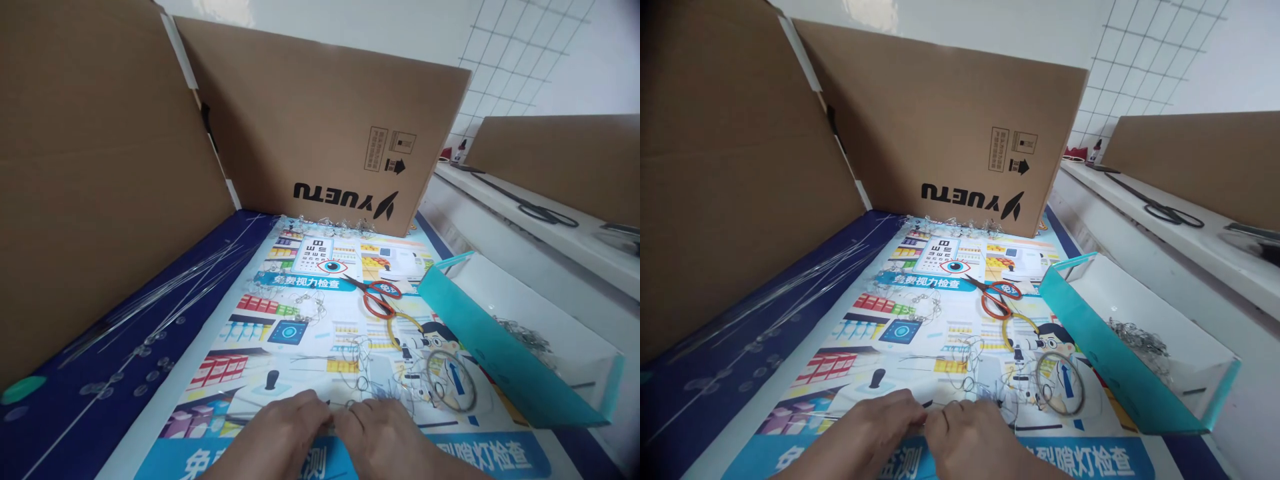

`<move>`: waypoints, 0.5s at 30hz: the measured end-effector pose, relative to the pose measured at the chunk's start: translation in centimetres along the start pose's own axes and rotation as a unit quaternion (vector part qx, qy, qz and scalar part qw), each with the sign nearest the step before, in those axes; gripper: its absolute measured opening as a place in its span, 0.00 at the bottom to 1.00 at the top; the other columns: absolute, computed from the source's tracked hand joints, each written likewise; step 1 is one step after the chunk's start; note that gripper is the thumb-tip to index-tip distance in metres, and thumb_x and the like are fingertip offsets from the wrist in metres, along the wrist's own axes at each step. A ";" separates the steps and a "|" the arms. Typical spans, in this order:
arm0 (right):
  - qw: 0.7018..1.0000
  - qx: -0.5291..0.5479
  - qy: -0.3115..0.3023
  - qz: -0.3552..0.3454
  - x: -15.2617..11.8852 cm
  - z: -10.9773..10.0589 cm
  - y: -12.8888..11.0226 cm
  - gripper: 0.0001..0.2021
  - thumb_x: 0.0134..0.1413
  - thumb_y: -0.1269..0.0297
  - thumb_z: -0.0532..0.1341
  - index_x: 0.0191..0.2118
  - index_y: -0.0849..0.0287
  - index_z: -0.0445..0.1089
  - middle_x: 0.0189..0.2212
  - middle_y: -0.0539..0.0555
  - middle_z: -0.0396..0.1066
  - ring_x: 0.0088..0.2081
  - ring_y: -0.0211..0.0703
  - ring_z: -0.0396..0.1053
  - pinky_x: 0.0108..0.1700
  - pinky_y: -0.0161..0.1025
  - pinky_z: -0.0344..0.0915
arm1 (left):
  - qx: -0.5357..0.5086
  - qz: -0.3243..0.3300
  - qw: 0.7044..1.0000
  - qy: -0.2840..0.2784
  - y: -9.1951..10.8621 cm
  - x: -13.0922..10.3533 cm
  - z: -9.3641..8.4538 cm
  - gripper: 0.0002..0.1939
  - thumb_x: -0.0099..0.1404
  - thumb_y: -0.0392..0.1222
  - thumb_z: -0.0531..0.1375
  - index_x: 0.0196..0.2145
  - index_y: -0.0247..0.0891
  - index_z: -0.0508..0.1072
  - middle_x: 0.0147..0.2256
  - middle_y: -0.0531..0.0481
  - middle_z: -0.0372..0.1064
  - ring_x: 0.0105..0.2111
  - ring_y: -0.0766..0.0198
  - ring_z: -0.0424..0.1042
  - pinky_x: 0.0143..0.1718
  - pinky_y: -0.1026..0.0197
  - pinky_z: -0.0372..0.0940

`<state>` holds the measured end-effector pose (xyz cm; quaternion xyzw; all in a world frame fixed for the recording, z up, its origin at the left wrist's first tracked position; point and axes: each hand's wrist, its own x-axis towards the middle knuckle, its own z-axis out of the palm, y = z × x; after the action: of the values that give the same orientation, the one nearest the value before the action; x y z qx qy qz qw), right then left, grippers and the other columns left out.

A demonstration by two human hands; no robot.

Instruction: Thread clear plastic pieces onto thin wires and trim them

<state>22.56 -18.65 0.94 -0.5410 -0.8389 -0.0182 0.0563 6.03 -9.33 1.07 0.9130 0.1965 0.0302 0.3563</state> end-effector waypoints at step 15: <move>0.962 0.209 0.081 0.159 0.0 -0.3 1.0 0.10 0.59 0.67 0.48 0.35 0.58 0.66 0.26 0.52 0.71 0.28 0.39 0.69 0.30 0.33 0.59 | -0.042 -0.034 0.992 0.117 -1.2 0.3 0.4 0.10 0.65 0.40 0.49 0.41 0.40 0.68 0.35 0.47 0.70 0.34 0.61 0.69 0.35 0.60 0.62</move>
<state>23.52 -18.21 1.25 -0.6406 -0.7199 0.1229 0.2374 5.99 -8.65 -0.05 0.8802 0.2659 0.1332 0.3699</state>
